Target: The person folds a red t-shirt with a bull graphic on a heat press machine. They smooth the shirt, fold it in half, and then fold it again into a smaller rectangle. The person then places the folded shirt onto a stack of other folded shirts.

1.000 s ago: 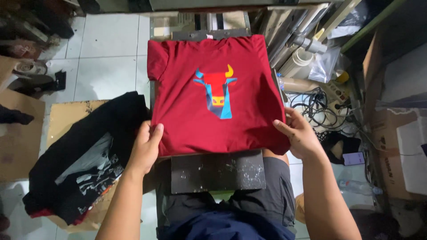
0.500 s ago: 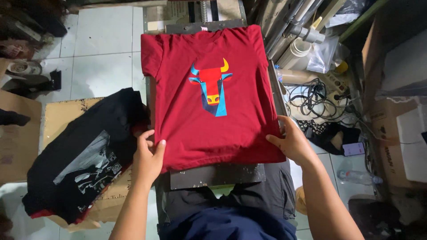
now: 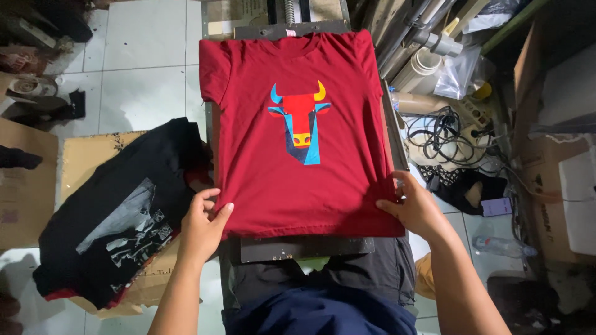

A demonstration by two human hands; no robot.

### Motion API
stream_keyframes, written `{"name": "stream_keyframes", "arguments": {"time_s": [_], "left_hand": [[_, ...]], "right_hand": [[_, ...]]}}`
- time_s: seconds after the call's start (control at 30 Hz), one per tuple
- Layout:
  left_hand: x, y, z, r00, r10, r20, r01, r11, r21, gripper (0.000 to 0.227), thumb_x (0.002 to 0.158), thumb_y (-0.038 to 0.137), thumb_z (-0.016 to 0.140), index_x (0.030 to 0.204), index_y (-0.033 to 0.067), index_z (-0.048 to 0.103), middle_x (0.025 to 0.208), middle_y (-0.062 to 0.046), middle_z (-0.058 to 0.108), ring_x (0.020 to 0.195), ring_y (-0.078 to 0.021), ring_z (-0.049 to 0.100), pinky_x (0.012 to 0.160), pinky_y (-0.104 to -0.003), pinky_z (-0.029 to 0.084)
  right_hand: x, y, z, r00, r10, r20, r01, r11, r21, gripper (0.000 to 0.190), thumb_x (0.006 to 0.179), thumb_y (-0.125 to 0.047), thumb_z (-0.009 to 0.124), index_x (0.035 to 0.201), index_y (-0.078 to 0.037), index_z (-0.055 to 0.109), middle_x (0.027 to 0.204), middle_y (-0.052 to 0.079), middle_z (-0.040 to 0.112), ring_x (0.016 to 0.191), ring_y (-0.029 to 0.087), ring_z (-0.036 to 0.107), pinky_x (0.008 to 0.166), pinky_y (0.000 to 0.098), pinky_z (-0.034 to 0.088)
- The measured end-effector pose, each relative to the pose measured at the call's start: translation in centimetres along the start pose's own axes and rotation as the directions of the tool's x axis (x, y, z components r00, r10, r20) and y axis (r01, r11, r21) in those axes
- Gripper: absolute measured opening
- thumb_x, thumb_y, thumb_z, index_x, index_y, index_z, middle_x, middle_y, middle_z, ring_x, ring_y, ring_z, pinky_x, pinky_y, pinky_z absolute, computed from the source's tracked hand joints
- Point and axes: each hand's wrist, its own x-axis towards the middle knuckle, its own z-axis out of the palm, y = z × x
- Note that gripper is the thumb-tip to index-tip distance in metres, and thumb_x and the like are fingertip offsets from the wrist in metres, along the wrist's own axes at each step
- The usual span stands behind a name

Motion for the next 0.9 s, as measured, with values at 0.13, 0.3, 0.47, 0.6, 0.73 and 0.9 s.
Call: {"name": "stream_keyframes", "arguments": {"time_s": [0.13, 0.3, 0.47, 0.6, 0.73, 0.9], "left_hand": [[-0.5, 0.2, -0.4, 1.0, 0.002, 0.022, -0.002, 1.0, 0.014, 0.048, 0.086, 0.034, 0.081, 0.13, 0.0228, 0.064, 0.097, -0.008, 0.074, 0.085, -0.0281, 0.074, 0.079, -0.042, 0.058], [0.3, -0.5, -0.2, 0.999, -0.006, 0.034, 0.003, 0.997, 0.083, 0.056, 0.081, 0.038, 0.085, 0.13, 0.022, 0.063, 0.094, -0.005, 0.073, 0.086, -0.0254, 0.074, 0.079, -0.038, 0.057], [0.4, 2.7, -0.8, 0.978, 0.199, -0.065, -0.184, 0.965, 0.188, 0.06, 0.078, 0.036, 0.089, 0.13, 0.0189, 0.064, 0.102, -0.009, 0.071, 0.099, -0.0322, 0.072, 0.086, -0.044, 0.057], [4.2, 7.3, 4.4, 0.686, 0.713, -0.147, -0.687, 0.701, 0.19, 0.034, 0.09, 0.026, 0.082, 0.122, 0.019, 0.073, 0.112, -0.007, 0.073, 0.118, -0.0304, 0.066, 0.099, -0.046, 0.05], [6.9, 10.4, 9.0, 0.421, 0.904, -0.079, -0.801, 0.411, 0.436, 0.037, 0.091, 0.028, 0.073, 0.126, 0.0168, 0.07, 0.134, -0.012, 0.065, 0.122, -0.0405, 0.061, 0.091, -0.054, 0.051], [5.9, 10.9, 4.3, 0.806, 0.536, 0.252, -0.577, 0.618, 0.534, 0.077, 0.101, 0.061, 0.048, 0.16, 0.0141, 0.037, 0.167, -0.021, 0.03, 0.155, -0.0403, 0.024, 0.124, -0.059, 0.015]], "right_hand": [[0.0, 0.7, 0.0, 1.0, 0.014, 0.0, -0.014, 0.999, 0.049, 0.074, 0.079, -0.014, 0.087, 0.143, -0.008, 0.053, 0.09, 0.019, 0.07, 0.08, 0.033, 0.072, 0.07, 0.0428, 0.058], [-0.3, 0.3, -0.9, 0.999, 0.024, -0.028, -0.025, 0.999, -0.041, 0.073, 0.073, -0.019, 0.092, 0.137, -0.013, 0.059, 0.087, 0.012, 0.068, 0.079, 0.031, 0.073, 0.074, 0.0439, 0.059], [-0.4, -1.2, -1.7, 0.98, -0.153, -0.126, 0.117, 0.96, -0.255, 0.056, 0.077, -0.032, 0.086, 0.125, -0.015, 0.062, 0.082, 0.011, 0.074, 0.087, 0.034, 0.074, 0.082, 0.0465, 0.056], [6.3, -3.6, 3.6, 0.653, -0.679, -0.336, 0.555, 0.731, -0.398, 0.033, 0.089, -0.031, 0.08, 0.115, -0.012, 0.071, 0.092, 0.014, 0.067, 0.094, 0.039, 0.068, 0.083, 0.0464, 0.053], [9.2, -9.1, 8.6, 0.372, -0.88, -0.296, 0.69, 0.476, -0.545, 0.051, 0.078, -0.02, 0.076, 0.128, -0.012, 0.068, 0.129, 0.017, 0.067, 0.124, 0.036, 0.064, 0.1, 0.0456, 0.051], [6.5, -9.1, 5.1, 0.821, -0.563, -0.093, 0.394, 0.677, -0.622, 0.068, 0.104, -0.056, 0.043, 0.16, -0.018, 0.038, 0.168, 0.015, 0.03, 0.158, 0.032, 0.02, 0.127, 0.0501, 0.009]]}}
